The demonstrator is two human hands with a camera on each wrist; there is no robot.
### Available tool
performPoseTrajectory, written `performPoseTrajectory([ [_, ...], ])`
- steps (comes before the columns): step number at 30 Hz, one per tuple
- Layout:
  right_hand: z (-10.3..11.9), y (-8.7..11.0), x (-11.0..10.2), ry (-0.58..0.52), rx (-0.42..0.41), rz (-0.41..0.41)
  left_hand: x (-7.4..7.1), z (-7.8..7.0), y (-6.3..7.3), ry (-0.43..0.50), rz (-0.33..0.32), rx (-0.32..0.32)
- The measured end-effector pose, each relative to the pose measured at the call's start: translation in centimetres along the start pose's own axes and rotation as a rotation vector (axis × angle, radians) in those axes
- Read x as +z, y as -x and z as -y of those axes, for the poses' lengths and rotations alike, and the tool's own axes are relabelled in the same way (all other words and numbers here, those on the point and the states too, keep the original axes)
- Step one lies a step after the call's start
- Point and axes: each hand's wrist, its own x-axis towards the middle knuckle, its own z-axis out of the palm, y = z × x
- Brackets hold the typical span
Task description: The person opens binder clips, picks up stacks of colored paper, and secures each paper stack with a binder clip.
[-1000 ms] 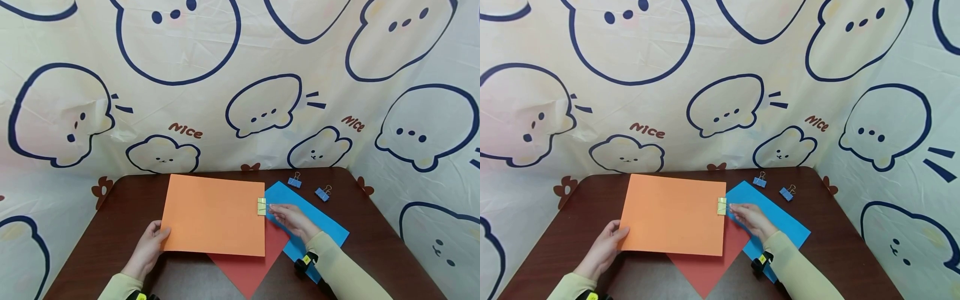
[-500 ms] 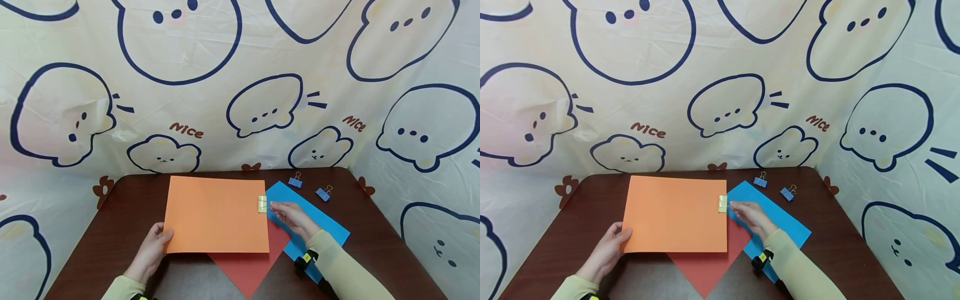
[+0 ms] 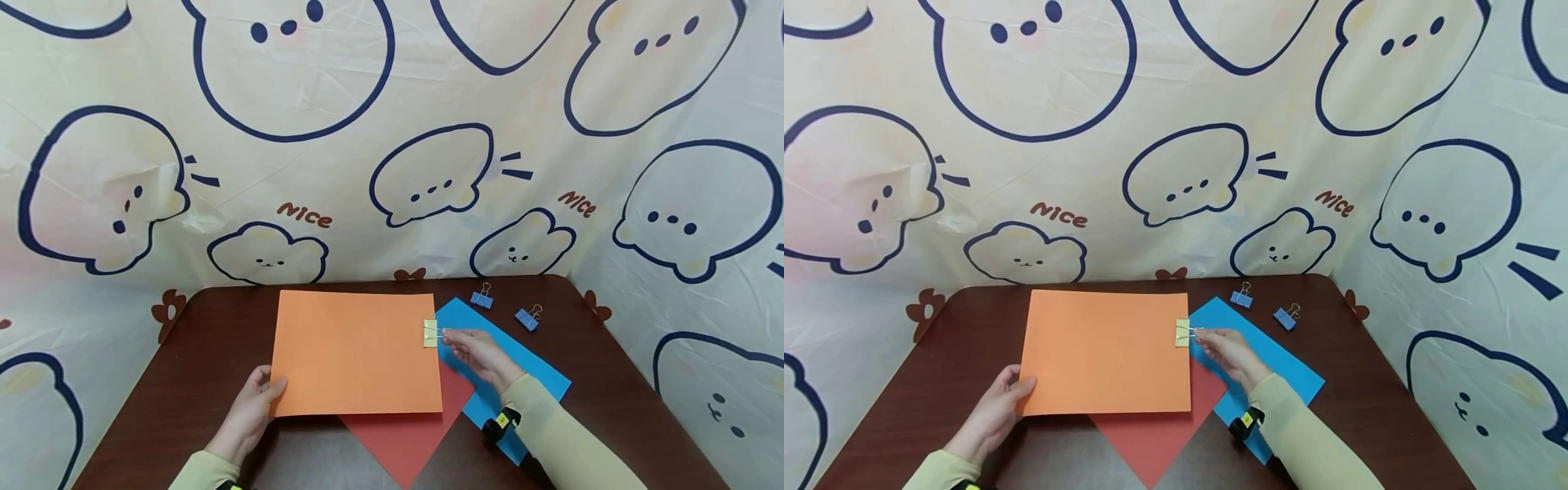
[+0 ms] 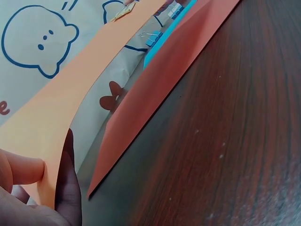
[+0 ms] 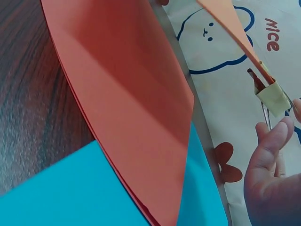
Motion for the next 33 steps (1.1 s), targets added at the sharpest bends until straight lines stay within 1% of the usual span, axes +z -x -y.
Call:
performPoseTrajectory([
  [10,0.29,-0.35,-0.50,0.012,0.003,-0.025,0.35,0.07,0.05,0.043,0.012,-0.017],
  [15,0.32,-0.40,-0.70,0.013,0.015,-0.034,0.56,-0.02,0.11,0.047,0.014,-0.018],
  [22,0.13,-0.57,-0.83,0.040,0.001,-0.043,0.70,0.05,0.20,0.057,0.019,-0.016],
  [33,-0.04,-0.65,-0.75,0.070,-0.009,-0.041,0.92,0.09,0.24,0.058,0.010,-0.010],
])
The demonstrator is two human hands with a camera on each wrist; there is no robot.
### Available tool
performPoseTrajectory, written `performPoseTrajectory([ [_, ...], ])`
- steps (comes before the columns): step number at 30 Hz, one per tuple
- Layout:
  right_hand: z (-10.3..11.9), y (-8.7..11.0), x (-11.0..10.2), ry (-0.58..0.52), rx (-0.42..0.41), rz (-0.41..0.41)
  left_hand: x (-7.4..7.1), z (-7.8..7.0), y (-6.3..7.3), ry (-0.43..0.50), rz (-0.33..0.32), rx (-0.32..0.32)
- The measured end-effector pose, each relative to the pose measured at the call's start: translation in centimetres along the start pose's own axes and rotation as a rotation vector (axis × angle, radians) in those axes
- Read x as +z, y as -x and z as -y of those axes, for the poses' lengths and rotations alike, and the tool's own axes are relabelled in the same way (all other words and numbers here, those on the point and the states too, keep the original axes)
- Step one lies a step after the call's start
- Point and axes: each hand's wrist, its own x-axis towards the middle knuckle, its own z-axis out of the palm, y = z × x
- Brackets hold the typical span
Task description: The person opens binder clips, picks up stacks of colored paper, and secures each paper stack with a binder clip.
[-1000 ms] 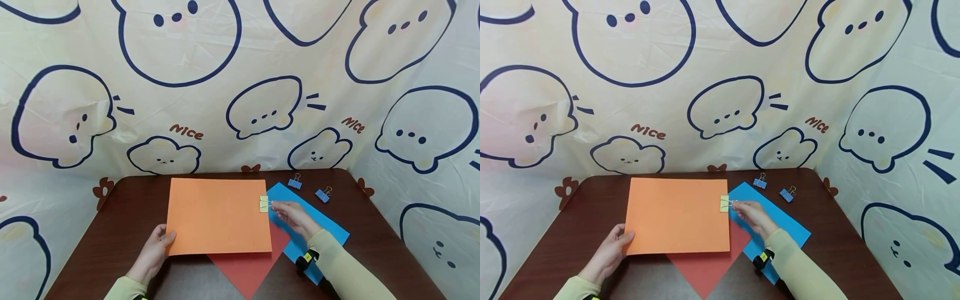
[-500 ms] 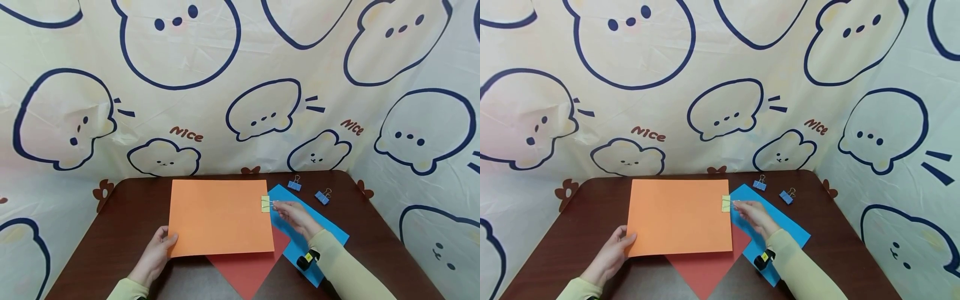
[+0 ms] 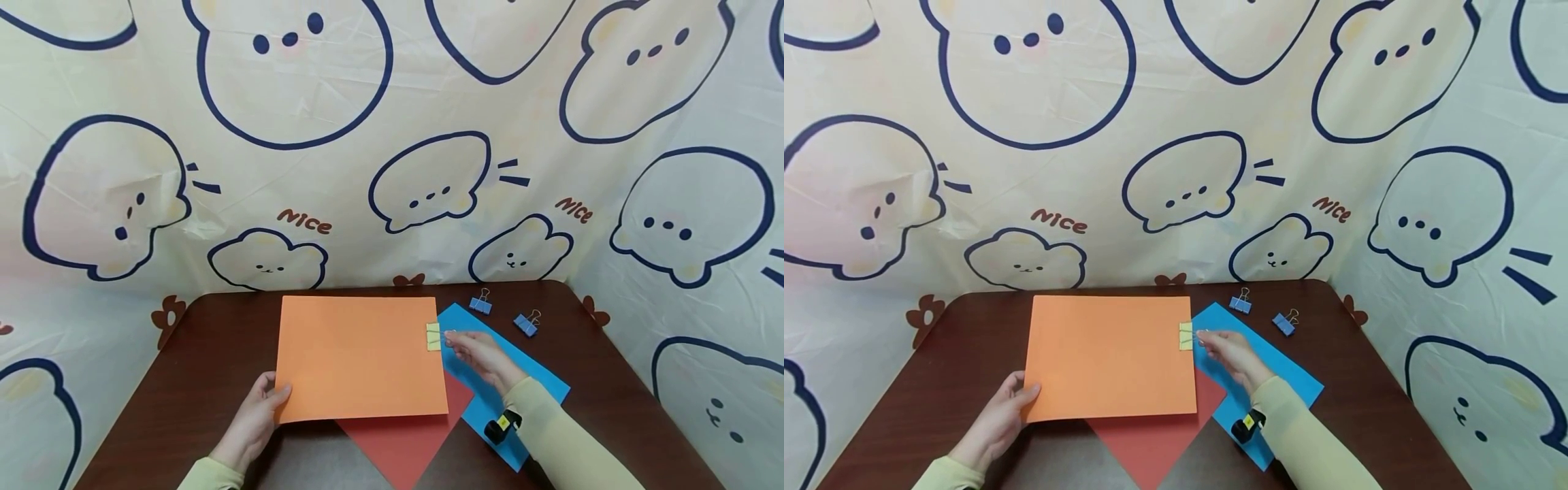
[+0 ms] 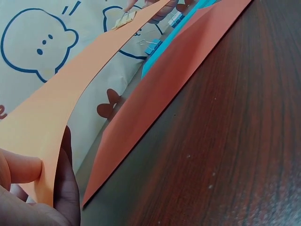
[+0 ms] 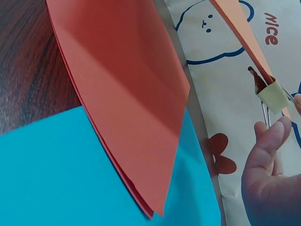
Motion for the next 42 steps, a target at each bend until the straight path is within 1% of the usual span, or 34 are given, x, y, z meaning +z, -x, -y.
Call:
performPoseTrajectory([
  [11,-0.24,0.15,0.33,-0.003,-0.012,0.012,0.01,0.32,-0.02,0.003,-0.015,0.015],
  [19,-0.39,-0.03,0.44,-0.059,-0.002,0.017,0.06,0.20,-0.12,-0.017,-0.014,0.015],
  [30,-0.59,-0.06,0.54,-0.076,-0.011,0.056,-0.22,-0.24,-0.28,-0.123,-0.031,0.070],
  [35,-0.68,-0.04,0.54,-0.081,-0.015,0.079,-0.46,-0.30,-0.46,-0.188,-0.037,0.087],
  [42,-0.59,0.06,0.54,-0.077,-0.019,0.097,-0.68,-0.44,-0.22,-0.267,-0.027,0.104],
])
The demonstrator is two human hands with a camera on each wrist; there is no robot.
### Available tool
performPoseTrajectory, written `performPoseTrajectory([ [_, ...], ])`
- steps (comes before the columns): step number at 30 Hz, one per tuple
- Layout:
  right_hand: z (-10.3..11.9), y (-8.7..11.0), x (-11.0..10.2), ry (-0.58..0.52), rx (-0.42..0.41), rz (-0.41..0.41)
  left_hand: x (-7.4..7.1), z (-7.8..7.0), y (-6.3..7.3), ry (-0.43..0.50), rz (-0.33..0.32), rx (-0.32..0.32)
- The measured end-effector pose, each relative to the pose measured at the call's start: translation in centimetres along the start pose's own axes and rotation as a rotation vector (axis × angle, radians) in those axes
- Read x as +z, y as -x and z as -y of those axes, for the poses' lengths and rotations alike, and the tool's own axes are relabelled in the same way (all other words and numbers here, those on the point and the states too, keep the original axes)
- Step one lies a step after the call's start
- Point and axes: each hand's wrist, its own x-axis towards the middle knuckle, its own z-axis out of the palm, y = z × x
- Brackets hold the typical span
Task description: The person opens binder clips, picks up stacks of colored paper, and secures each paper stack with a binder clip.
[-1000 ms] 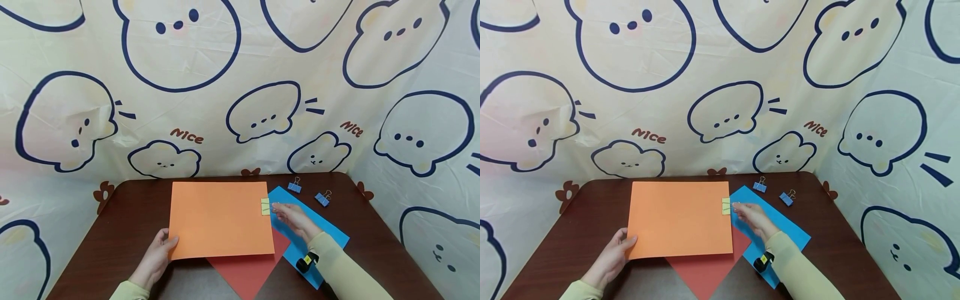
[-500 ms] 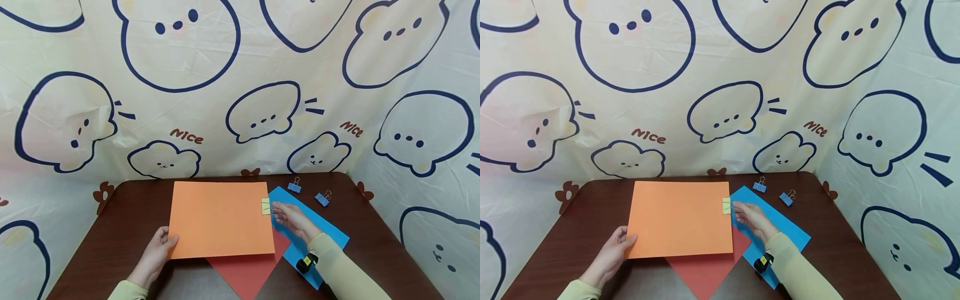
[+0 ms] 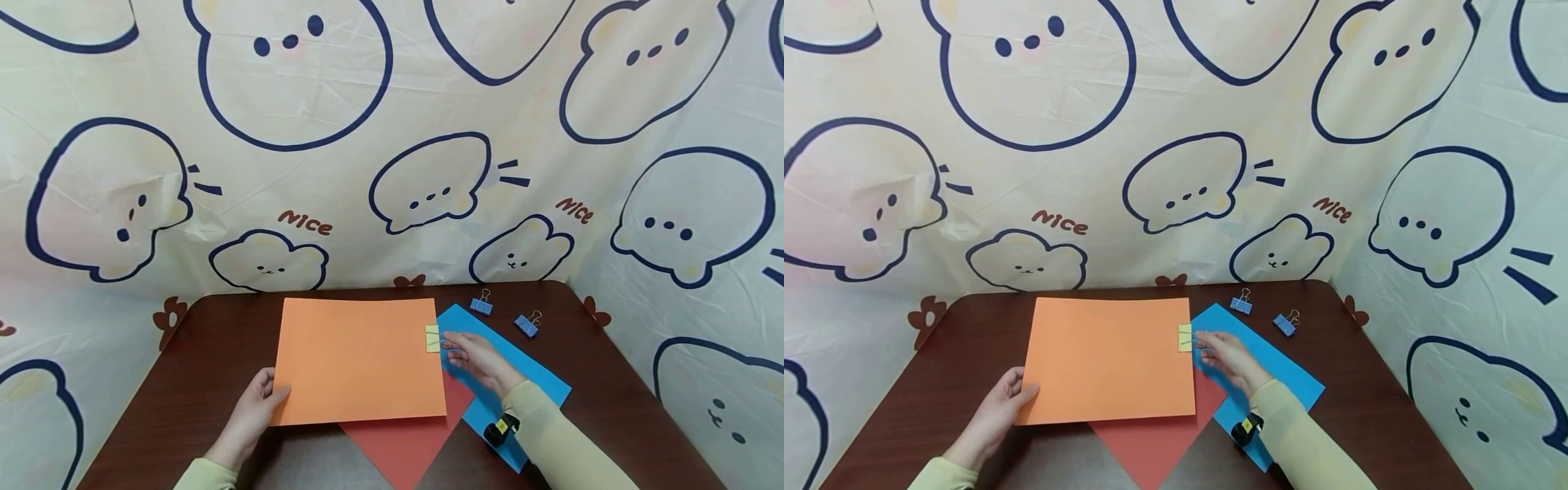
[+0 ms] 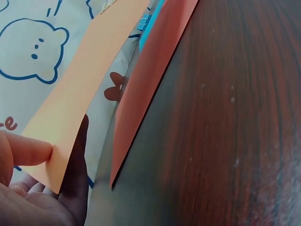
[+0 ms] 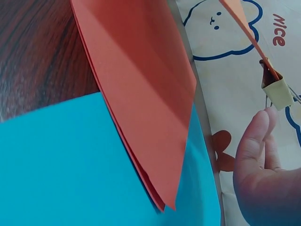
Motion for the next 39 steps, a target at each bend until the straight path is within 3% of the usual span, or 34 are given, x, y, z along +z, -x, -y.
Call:
performPoseTrajectory([
  [13,0.0,0.3,-0.3,0.053,-0.013,0.036,-0.3,-0.3,0.3,-0.004,0.041,-0.001],
  [30,0.1,0.9,0.0,0.160,-0.056,0.101,-1.0,-0.4,0.4,-0.002,0.023,-0.015],
  [39,0.2,1.1,0.3,0.160,-0.043,0.071,-0.9,-0.5,0.4,-0.022,0.012,-0.016],
])
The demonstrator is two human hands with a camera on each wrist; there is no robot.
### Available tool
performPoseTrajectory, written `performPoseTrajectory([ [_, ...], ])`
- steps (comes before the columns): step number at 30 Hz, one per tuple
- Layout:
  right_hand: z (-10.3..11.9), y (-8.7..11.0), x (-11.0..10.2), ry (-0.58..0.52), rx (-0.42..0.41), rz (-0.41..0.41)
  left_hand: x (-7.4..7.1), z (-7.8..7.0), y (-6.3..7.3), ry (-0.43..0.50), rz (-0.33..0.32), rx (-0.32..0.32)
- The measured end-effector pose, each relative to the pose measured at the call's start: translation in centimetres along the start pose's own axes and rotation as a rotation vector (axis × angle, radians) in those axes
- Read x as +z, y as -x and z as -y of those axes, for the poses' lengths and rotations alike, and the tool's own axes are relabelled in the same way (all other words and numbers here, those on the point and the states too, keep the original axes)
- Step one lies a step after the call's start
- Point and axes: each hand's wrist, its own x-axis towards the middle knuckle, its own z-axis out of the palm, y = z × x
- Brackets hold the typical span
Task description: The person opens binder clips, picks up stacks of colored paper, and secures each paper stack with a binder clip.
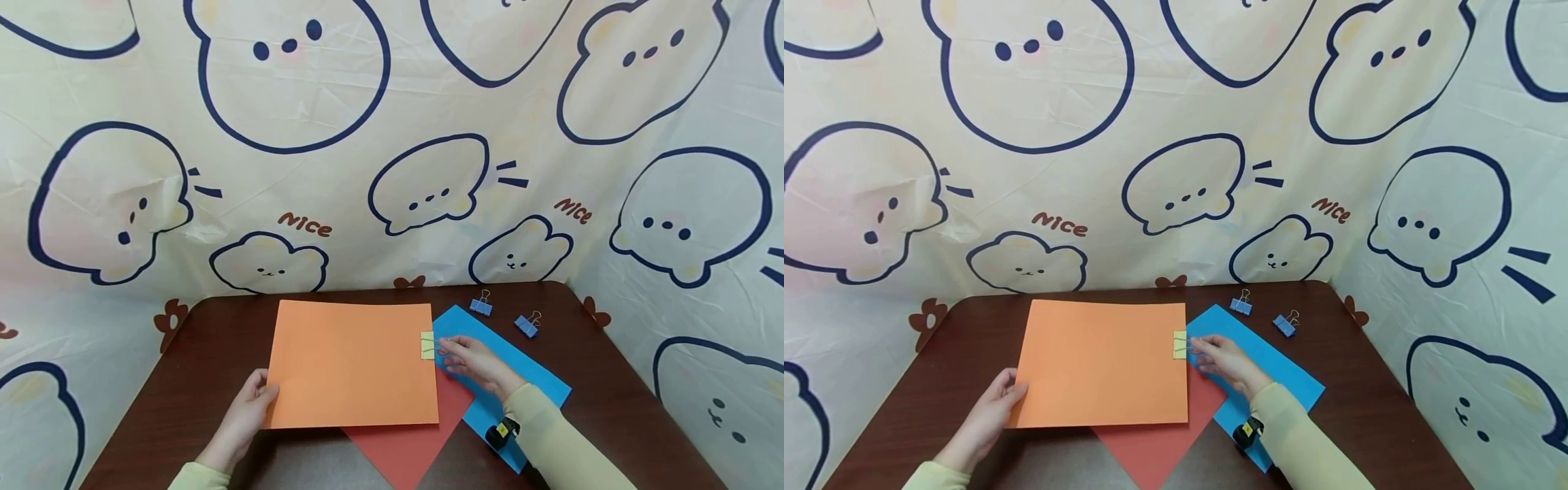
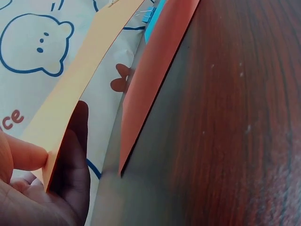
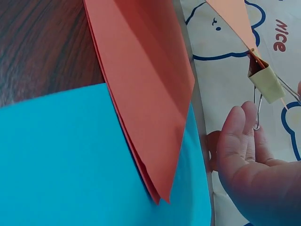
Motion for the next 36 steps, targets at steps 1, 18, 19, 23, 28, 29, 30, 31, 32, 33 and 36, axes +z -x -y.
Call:
performPoseTrajectory([
  [1,-0.03,-0.02,0.02,-0.001,0.001,-0.001,0.00,0.05,-0.02,-0.002,0.003,0.001],
  [18,0.04,0.11,0.33,-0.005,0.014,0.025,-0.03,-0.33,0.22,-0.049,0.015,-0.019],
  [19,0.03,0.10,0.33,-0.005,0.015,0.023,-0.06,-0.30,0.20,-0.048,0.018,-0.019],
  [23,-0.08,-0.02,0.33,-0.003,0.023,0.015,-0.13,-0.21,0.19,-0.042,0.023,-0.012],
  [28,-0.33,-0.25,0.38,0.005,0.032,-0.001,-0.12,-0.23,0.24,-0.045,0.014,-0.008],
  [29,-0.37,-0.29,0.39,0.007,0.034,-0.003,-0.10,-0.26,0.26,-0.048,0.012,-0.013],
  [30,-0.38,-0.32,0.40,0.009,0.035,-0.003,-0.09,-0.26,0.28,-0.054,0.013,-0.011],
  [31,-0.38,-0.33,0.42,0.015,0.031,-0.002,-0.08,-0.26,0.31,-0.055,0.016,-0.013],
  [32,-0.38,-0.36,0.43,0.011,0.037,-0.005,-0.07,-0.24,0.33,-0.052,0.022,-0.016],
  [33,-0.37,-0.39,0.45,0.013,0.037,-0.005,-0.05,-0.24,0.36,-0.047,0.027,-0.022],
  [36,-0.32,-0.41,0.51,0.023,0.030,0.001,-0.05,-0.10,0.42,-0.026,0.044,-0.028],
])
